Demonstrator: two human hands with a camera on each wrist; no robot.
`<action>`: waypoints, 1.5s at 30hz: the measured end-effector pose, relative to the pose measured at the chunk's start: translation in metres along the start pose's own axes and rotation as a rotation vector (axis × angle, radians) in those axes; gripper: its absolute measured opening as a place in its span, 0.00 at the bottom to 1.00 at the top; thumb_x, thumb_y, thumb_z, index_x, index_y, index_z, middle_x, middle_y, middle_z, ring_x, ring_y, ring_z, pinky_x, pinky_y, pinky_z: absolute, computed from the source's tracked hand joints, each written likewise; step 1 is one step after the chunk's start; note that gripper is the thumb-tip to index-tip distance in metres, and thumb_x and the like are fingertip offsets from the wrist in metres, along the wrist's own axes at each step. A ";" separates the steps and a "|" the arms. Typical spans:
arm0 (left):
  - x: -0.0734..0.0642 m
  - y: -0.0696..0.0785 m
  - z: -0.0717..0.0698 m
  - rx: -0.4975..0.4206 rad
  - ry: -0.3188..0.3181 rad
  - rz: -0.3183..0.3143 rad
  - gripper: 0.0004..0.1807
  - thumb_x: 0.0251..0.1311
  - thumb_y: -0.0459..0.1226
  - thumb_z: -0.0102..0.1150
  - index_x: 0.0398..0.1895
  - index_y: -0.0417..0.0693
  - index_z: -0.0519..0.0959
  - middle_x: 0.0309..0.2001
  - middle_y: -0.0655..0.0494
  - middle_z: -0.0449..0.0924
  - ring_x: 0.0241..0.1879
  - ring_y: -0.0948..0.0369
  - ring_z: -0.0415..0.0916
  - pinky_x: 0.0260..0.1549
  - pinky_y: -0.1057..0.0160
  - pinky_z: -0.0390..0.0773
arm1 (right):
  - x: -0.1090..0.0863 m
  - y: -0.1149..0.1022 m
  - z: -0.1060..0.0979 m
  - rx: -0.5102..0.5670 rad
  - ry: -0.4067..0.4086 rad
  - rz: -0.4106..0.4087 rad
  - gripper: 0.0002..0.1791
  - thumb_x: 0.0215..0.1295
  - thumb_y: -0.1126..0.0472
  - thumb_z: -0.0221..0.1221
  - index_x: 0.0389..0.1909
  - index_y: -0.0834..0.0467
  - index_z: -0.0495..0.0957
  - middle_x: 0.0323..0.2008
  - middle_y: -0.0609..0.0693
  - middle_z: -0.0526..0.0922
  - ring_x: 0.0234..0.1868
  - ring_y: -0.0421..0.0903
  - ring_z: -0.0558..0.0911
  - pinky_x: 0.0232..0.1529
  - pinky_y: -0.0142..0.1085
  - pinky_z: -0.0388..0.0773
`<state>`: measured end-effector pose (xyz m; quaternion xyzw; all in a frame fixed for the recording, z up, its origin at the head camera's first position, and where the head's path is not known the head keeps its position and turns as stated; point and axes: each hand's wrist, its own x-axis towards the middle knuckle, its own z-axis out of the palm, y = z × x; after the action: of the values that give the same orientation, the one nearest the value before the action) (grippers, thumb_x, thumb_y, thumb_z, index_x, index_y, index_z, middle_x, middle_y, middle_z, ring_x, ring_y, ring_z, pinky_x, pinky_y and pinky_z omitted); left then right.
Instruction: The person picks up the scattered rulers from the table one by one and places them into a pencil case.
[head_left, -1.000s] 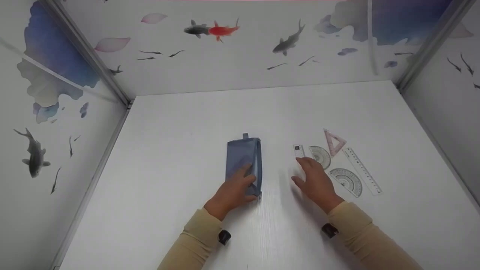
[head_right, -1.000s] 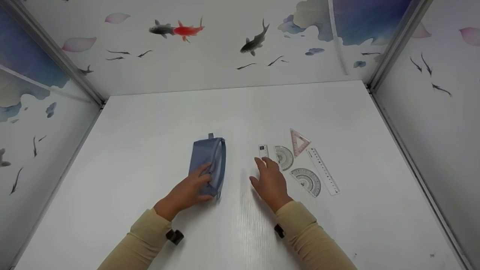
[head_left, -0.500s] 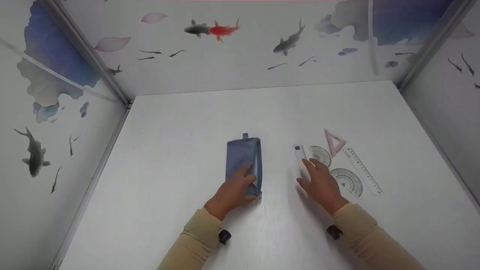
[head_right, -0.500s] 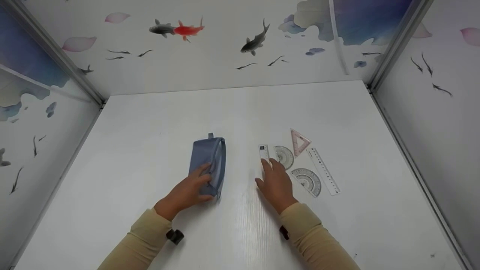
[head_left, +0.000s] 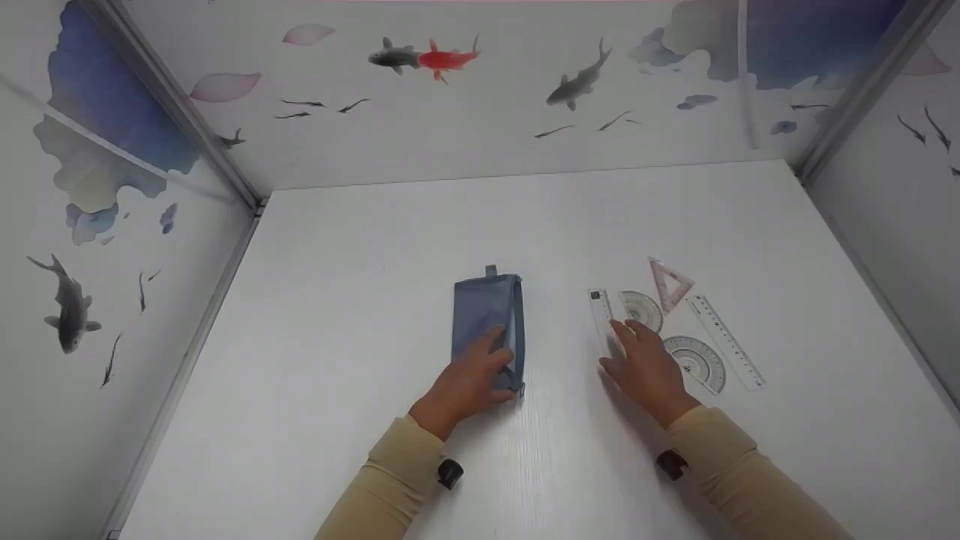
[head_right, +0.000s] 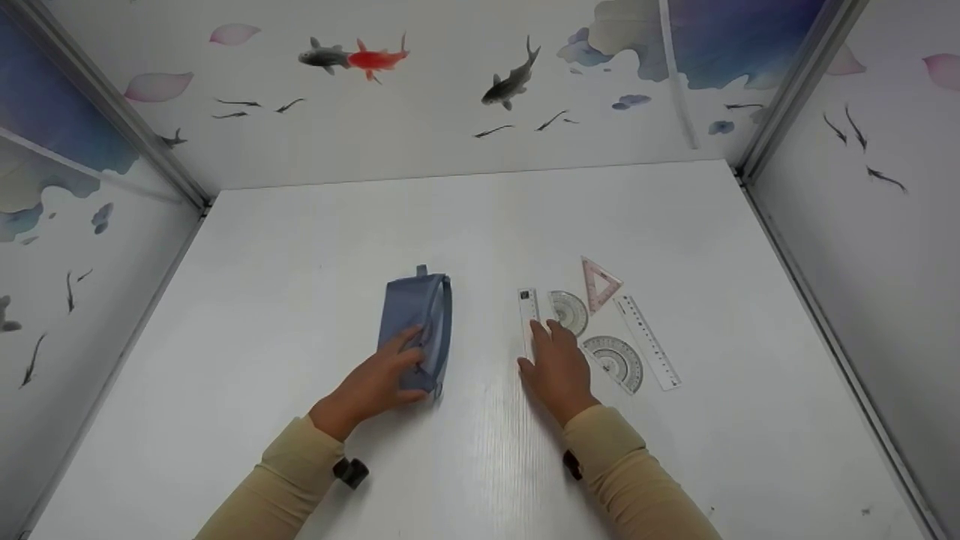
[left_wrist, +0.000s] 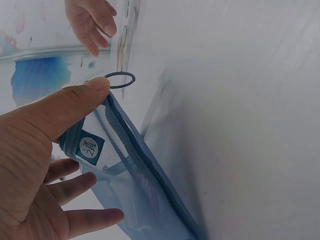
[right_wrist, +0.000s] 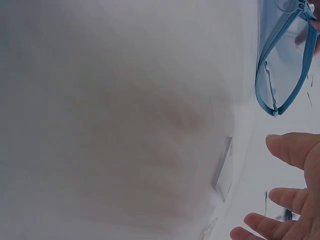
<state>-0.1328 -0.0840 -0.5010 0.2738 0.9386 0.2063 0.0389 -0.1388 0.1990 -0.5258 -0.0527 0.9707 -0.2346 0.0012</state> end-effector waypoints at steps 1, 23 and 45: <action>0.000 0.000 0.000 0.005 0.002 0.002 0.21 0.50 0.43 0.73 0.41 0.49 0.71 0.70 0.41 0.59 0.63 0.48 0.66 0.51 0.55 0.76 | 0.000 0.000 0.000 0.001 -0.005 0.005 0.34 0.63 0.58 0.62 0.68 0.64 0.62 0.65 0.69 0.64 0.66 0.66 0.63 0.62 0.57 0.63; 0.000 0.000 0.001 0.014 -0.008 0.000 0.21 0.51 0.43 0.72 0.43 0.50 0.72 0.70 0.42 0.58 0.64 0.49 0.65 0.48 0.57 0.77 | 0.001 0.002 0.001 0.052 -0.065 0.047 0.33 0.64 0.60 0.60 0.68 0.63 0.61 0.65 0.67 0.65 0.68 0.65 0.61 0.66 0.56 0.58; 0.000 -0.001 0.000 0.025 0.005 0.030 0.21 0.51 0.44 0.72 0.40 0.47 0.70 0.69 0.40 0.59 0.61 0.49 0.68 0.46 0.57 0.76 | 0.011 0.003 -0.006 0.141 -0.155 0.107 0.33 0.66 0.61 0.58 0.68 0.68 0.59 0.64 0.69 0.65 0.67 0.65 0.62 0.67 0.55 0.55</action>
<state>-0.1337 -0.0846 -0.5010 0.2878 0.9370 0.1958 0.0301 -0.1498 0.2033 -0.5220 -0.0183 0.9502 -0.2969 0.0926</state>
